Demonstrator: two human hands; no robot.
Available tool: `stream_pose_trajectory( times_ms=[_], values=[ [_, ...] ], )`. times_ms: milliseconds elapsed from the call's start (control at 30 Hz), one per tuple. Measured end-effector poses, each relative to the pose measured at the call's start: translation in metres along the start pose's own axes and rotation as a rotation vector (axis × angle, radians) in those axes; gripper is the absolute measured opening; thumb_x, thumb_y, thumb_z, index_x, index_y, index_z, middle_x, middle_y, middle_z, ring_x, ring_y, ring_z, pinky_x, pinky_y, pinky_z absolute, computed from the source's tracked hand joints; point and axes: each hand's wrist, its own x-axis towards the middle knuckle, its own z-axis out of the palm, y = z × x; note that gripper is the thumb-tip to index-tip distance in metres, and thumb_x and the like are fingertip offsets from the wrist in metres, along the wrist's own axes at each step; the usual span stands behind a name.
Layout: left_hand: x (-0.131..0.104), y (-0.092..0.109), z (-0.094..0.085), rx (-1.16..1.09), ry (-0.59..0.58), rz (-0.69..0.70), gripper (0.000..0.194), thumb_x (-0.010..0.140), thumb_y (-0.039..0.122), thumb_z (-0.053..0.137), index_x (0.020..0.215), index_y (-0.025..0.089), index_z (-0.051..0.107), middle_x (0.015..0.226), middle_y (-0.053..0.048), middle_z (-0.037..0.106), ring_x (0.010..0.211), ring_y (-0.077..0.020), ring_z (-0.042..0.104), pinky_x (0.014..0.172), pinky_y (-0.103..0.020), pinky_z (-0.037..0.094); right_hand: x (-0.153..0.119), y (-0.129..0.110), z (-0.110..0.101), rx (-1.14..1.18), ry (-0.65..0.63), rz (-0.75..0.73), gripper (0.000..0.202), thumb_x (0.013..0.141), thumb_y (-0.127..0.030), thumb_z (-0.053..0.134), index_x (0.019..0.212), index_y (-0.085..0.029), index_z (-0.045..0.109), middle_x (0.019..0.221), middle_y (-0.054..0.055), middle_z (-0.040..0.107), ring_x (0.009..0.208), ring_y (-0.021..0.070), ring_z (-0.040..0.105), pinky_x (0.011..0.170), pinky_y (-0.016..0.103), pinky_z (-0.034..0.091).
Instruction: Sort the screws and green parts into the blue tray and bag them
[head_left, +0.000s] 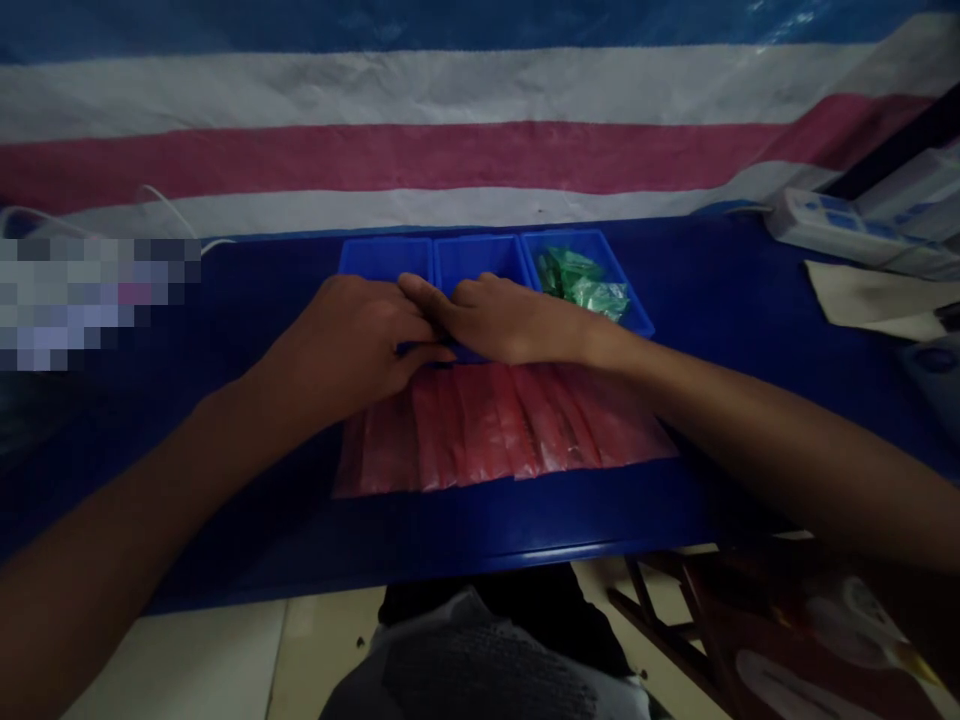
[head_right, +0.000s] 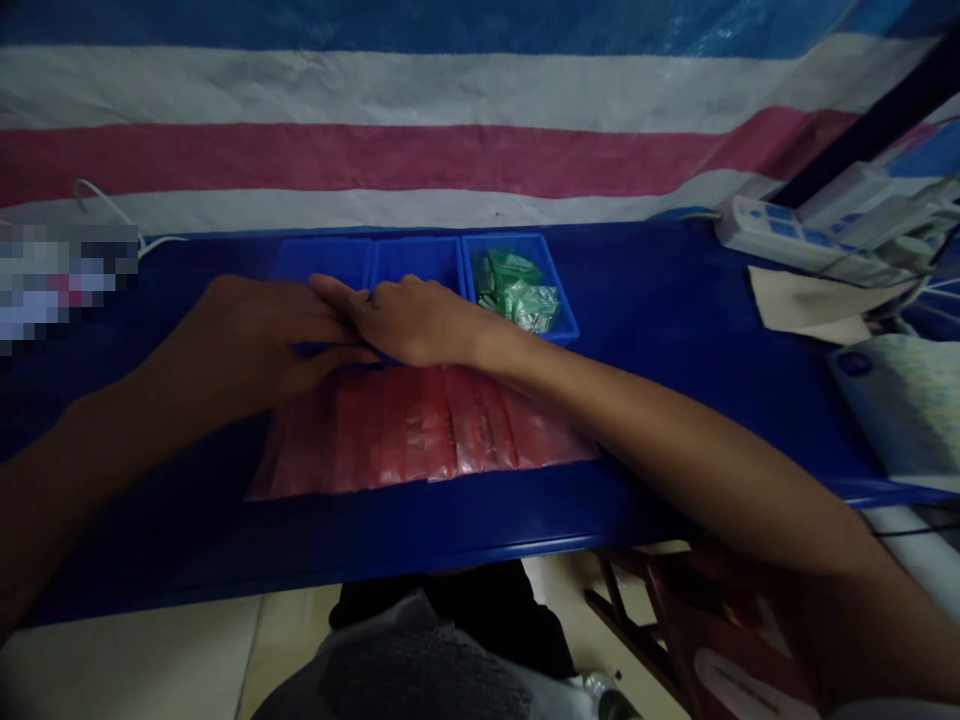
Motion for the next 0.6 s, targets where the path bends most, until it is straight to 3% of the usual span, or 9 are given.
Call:
stream_pose_trajectory(
  times_ms=[67,167,333,433,500,600],
  values=[
    [0.001,0.000,-0.002,0.037,-0.039,0.023,0.025,0.107,0.034,0.069,0.089,0.024,0.083,0.088,-0.002,0.085,0.077,-0.0239,0.080,0.065,-0.035,0.051,-0.001,-0.001,0.001,-0.080,-0.057,0.011,0.065,0.115,-0.018,0.035,0.177,-0.008,0.022,0.122,0.019,0.080,0.098,0.0322,0.075,0.076,0.037,0.046],
    [0.000,0.001,-0.004,0.065,-0.050,0.010,0.031,0.110,0.035,0.065,0.087,0.024,0.083,0.086,-0.001,0.084,0.080,-0.0223,0.079,0.067,-0.033,0.049,-0.001,0.000,0.004,-0.130,-0.069,0.012,0.063,0.117,-0.021,0.030,0.177,-0.005,0.021,0.127,0.022,0.078,0.105,0.0344,0.074,0.075,0.038,0.044],
    [-0.004,0.004,0.001,0.053,0.031,-0.004,0.047,0.117,0.044,0.050,0.092,0.025,0.085,0.087,0.000,0.084,0.079,-0.0208,0.078,0.069,-0.032,0.051,0.002,0.003,0.006,-0.095,-0.053,0.076,0.055,0.118,-0.022,0.031,0.169,-0.012,0.045,0.115,0.018,0.080,0.094,0.0305,0.074,0.069,0.035,0.040],
    [-0.008,0.008,0.005,0.020,0.058,-0.005,0.052,0.119,0.047,0.044,0.098,0.025,0.086,0.099,0.000,0.086,0.092,-0.0219,0.082,0.077,-0.034,0.058,0.004,0.007,0.003,-0.017,-0.007,0.123,0.047,0.118,-0.026,0.039,0.159,-0.020,0.060,0.107,0.012,0.080,0.091,0.0267,0.072,0.071,0.033,0.041],
    [-0.011,0.010,0.007,-0.002,0.050,-0.014,0.049,0.120,0.046,0.044,0.106,0.025,0.086,0.112,-0.001,0.086,0.105,-0.0227,0.082,0.088,-0.036,0.064,0.006,0.009,0.002,0.031,0.030,0.171,0.044,0.120,-0.035,0.038,0.144,-0.018,0.071,0.097,0.010,0.078,0.087,0.0236,0.071,0.073,0.031,0.042],
    [-0.014,0.013,0.009,0.005,0.073,0.008,0.043,0.120,0.042,0.045,0.123,0.020,0.082,0.130,-0.004,0.082,0.121,-0.0224,0.079,0.105,-0.038,0.065,0.008,0.013,0.000,0.214,0.112,0.252,0.056,0.121,-0.045,0.035,0.108,-0.015,0.079,0.082,0.007,0.072,0.080,0.0197,0.069,0.077,0.029,0.045]
  ],
)
